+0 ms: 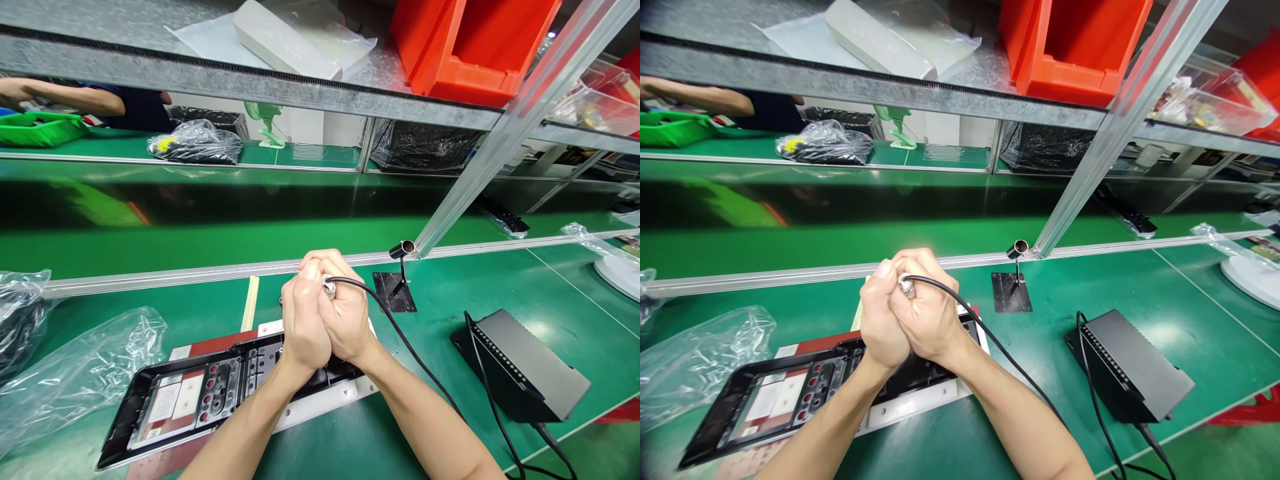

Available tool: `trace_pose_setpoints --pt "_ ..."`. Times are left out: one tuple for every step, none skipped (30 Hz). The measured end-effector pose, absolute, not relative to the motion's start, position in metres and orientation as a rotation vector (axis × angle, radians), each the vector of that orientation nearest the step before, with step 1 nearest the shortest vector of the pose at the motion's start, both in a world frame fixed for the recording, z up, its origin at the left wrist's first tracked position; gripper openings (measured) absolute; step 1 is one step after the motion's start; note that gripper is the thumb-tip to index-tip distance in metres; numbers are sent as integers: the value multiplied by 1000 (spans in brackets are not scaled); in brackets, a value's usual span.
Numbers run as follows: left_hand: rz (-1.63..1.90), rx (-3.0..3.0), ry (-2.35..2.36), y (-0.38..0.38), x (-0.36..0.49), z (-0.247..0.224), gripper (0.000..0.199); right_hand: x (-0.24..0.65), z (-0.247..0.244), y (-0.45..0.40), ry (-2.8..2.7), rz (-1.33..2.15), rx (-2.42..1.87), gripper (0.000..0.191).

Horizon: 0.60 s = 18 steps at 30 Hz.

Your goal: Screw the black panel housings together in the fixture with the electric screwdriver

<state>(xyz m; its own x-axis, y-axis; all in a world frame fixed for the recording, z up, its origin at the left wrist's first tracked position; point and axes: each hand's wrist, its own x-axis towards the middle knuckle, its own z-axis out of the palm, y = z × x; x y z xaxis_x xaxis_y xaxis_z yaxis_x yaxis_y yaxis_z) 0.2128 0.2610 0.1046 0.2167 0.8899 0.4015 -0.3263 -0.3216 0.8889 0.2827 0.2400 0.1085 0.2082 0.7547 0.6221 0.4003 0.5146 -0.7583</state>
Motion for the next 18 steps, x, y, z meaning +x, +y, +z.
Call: trace_pose_setpoints --pt "1378 1371 583 261 213 105 43 283 109 240 -1409 330 -1083 19" --pt "1379 1373 581 261 213 104 43 283 109 240 -1408 329 -1081 19" --pt "1380 1375 581 261 213 104 43 283 109 240 -1406 329 -1079 19" --pt "1382 1377 584 261 213 104 43 283 109 240 -1407 328 -1078 19" --pt "1382 1379 587 261 213 103 43 283 109 240 -1412 327 -1079 20" --pt "1382 1383 589 262 213 103 43 283 109 240 -1418 323 -1082 22" --pt "1383 1388 590 262 213 102 43 283 109 240 -1423 320 -1088 23" --pt "1383 1393 591 262 213 102 43 283 109 240 -1427 316 -1094 24" --pt "1385 1399 592 262 213 101 43 283 109 240 -1427 314 -1099 24" --pt "1386 1403 594 262 212 101 44 283 109 240 -1424 313 -1102 24" --pt "1387 1403 598 262 212 101 44 283 109 240 -1421 314 -1103 23" --pt "1387 1402 602 262 212 101 44 283 109 240 -1420 316 -1104 22" --pt "1386 1402 606 262 212 101 44 283 109 240 -1422 316 -1103 22" --pt "1384 1404 611 262 212 101 44 283 109 240 -1424 316 -1104 21" --pt "1383 1406 618 263 212 101 44 283 109 240 -1425 315 -1105 20" --pt "1383 1410 625 263 212 101 44 283 109 240 -1424 313 -1105 19" --pt "1384 1414 632 263 212 100 45 283 110 240 -1422 313 -1104 18" --pt "1386 1416 638 263 212 100 45 283 110 239 -1419 313 -1103 18"
